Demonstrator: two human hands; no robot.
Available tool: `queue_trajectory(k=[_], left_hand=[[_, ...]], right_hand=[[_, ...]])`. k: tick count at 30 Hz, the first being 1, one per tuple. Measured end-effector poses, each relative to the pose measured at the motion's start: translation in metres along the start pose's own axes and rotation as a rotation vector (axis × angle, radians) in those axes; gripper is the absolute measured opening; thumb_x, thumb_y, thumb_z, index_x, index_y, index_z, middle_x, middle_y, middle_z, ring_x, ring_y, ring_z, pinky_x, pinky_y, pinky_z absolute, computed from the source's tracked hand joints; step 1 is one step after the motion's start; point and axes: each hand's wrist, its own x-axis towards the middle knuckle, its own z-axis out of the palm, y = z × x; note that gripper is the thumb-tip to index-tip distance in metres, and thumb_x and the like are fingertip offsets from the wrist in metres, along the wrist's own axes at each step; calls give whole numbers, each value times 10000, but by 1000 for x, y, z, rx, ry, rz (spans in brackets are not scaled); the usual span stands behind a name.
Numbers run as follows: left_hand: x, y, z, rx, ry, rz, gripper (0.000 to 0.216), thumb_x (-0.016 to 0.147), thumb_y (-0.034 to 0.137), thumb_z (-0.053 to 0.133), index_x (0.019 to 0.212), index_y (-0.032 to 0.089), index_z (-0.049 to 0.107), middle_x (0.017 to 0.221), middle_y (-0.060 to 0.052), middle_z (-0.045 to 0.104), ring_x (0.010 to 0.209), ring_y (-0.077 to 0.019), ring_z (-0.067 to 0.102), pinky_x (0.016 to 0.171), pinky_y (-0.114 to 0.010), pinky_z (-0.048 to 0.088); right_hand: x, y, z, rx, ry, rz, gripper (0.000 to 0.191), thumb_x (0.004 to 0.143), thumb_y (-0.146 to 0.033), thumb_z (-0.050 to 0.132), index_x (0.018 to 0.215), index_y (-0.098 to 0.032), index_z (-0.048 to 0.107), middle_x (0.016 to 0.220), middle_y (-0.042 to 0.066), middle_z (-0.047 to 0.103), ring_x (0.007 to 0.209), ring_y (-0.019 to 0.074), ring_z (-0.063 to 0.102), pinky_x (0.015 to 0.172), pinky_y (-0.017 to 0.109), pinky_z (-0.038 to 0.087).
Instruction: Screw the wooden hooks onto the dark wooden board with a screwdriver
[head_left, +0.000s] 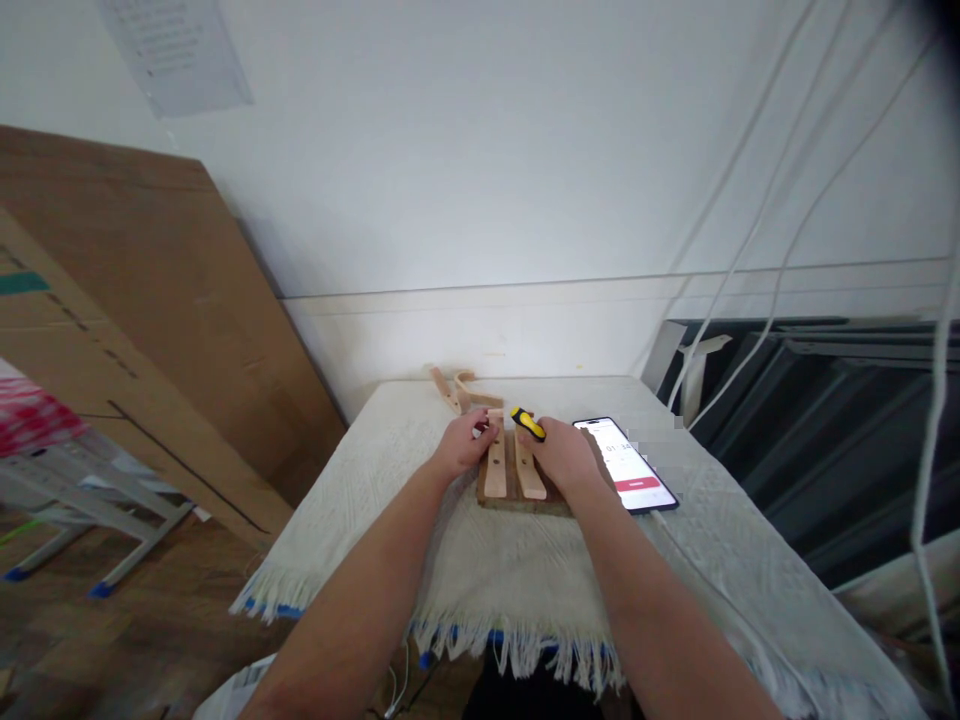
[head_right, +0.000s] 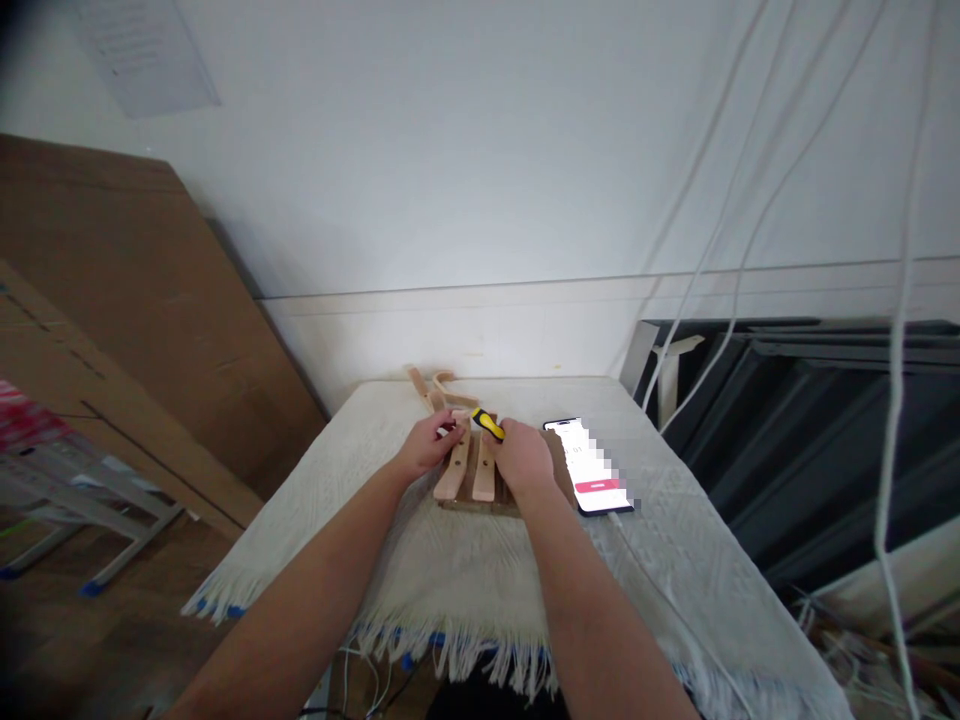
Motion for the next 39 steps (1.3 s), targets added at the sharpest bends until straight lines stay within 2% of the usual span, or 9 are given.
queue_trajectory(k=[14,20,24,27,30,32,34,36,39], left_hand=[[-1,5,-1,-12,0,62,284,852,368,457,1012,162,567,912,-52,638,793,-155,579,704,-262,446],[-2,5,-1,7,17,28,289,842,328,471,1073,182,564,915,-50,643,792,-156,578,715,-274,453],[0,0,2,14,16,33,282,823,317,484,1037,164,588,945,-56,641,832,-165,578,745,-286,461],[3,-7,1,-23,14,13,245,798,220,467,976,155,621,947,-51,650,831,-162,586,757,-283,467],[6,-16,-5,-66,58,-87,370,777,106,372,1055,162,610,979,-53,658,797,-154,606,732,-281,481],[6,-21,-13,23,102,-122,438,746,68,369,1104,172,600,983,-56,665,822,-165,611,768,-291,473],[4,-25,-21,231,108,-105,406,720,77,419,1040,183,646,997,-66,664,936,-201,588,850,-307,434],[1,-27,-28,396,37,-101,331,707,142,495,982,190,674,990,-77,663,957,-228,575,868,-320,413],[-2,-29,-30,447,-53,-91,245,673,227,579,882,191,703,915,-84,668,863,-227,590,813,-310,427]], right_hand=[[4,4,2,61,-26,-48,287,854,-392,458,1017,-204,601,955,78,674,896,204,610,670,258,369],[7,6,2,61,-24,-73,296,852,-378,469,1063,-208,589,995,88,664,933,209,598,703,265,377],[6,6,1,68,-44,-68,291,851,-360,475,1076,-211,583,1010,88,660,943,209,594,699,261,378],[6,7,0,78,-32,-73,284,846,-363,477,1055,-209,591,996,82,664,920,209,600,676,257,374],[5,7,-2,82,-38,-61,265,832,-376,491,999,-207,608,954,80,671,884,206,606,659,252,369],[5,8,-3,94,-35,-36,263,823,-391,503,962,-198,614,933,86,670,870,204,607,650,246,365],[4,9,-4,128,-3,3,272,823,-403,494,942,-188,611,907,91,670,847,203,611,629,244,358],[3,9,-4,170,36,42,289,833,-410,466,936,-179,604,877,92,670,815,202,615,600,245,348],[2,8,-3,203,74,80,327,847,-433,426,938,-172,601,848,94,670,791,201,618,577,247,338]])
